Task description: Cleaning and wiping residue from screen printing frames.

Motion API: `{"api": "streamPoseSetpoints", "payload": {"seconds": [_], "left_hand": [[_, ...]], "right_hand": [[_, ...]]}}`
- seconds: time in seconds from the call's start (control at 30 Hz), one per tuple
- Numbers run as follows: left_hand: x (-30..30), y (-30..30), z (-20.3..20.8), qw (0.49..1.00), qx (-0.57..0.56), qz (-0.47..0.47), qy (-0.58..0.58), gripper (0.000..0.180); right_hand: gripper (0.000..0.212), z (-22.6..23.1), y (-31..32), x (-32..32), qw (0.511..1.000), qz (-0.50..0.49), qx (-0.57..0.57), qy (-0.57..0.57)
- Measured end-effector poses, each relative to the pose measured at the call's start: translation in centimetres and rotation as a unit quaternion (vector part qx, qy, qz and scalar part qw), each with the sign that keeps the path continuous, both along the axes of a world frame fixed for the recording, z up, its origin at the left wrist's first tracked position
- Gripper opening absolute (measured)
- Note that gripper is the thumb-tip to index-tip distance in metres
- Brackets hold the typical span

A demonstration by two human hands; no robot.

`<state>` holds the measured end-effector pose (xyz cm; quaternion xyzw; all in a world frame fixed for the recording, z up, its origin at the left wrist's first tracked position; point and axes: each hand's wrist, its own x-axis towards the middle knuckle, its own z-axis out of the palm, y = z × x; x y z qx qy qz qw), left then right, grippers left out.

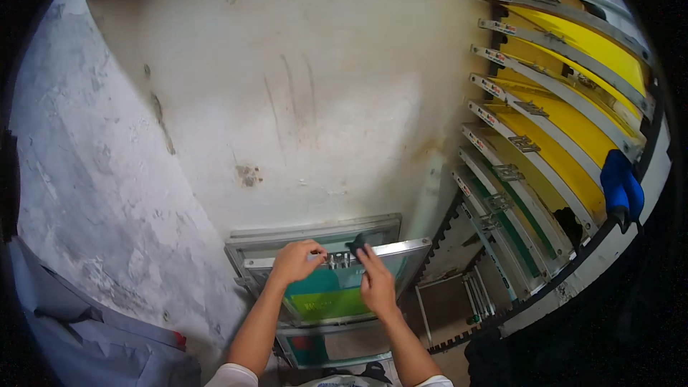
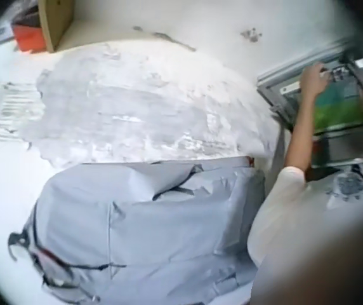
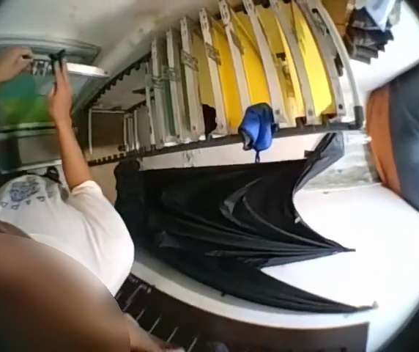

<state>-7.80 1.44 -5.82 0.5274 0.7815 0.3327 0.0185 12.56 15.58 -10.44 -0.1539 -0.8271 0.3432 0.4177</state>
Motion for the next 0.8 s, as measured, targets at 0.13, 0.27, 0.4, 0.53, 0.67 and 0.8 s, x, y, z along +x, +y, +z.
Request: {"api": "streamPoseSetpoints", "payload": {"seconds": [0.13,0.27,0.4,0.53,0.67,0.8], "left_hand": [[-0.1,0.4,0.3,1.000,-0.025,0.004,-0.007,0.023],[-0.5,0.8,-0.4,1.000,0.001,0.002,0.012,0.024],[-1.1,1.2,-1.1,1.000,-0.002,0.010,0.016,0.024],[-1.9,0.8,-1.2,0.998,-0.031,0.046,0.017,0.024],[-2.6,0.0,-1.5,0.998,-0.007,0.056,0.038,0.023],[-2.8,-0.6,-1.4,0.998,0.019,0.053,0.031,0.027]], "right_hand": [[0.066,-0.6,3.0,0.7,0.997,-0.013,0.066,-0.025],[0.064,-2.9,9.0,3.1,0.980,-0.194,0.049,-0.022],[0.064,-2.8,7.9,1.7,0.975,-0.218,0.036,-0.027],[0.066,-1.9,4.0,-0.2,0.993,-0.101,0.047,-0.029],[0.061,-0.9,5.2,0.6,0.993,-0.079,0.068,-0.062],[0.057,-1.8,8.7,1.5,0.988,-0.137,0.047,-0.046]]}}
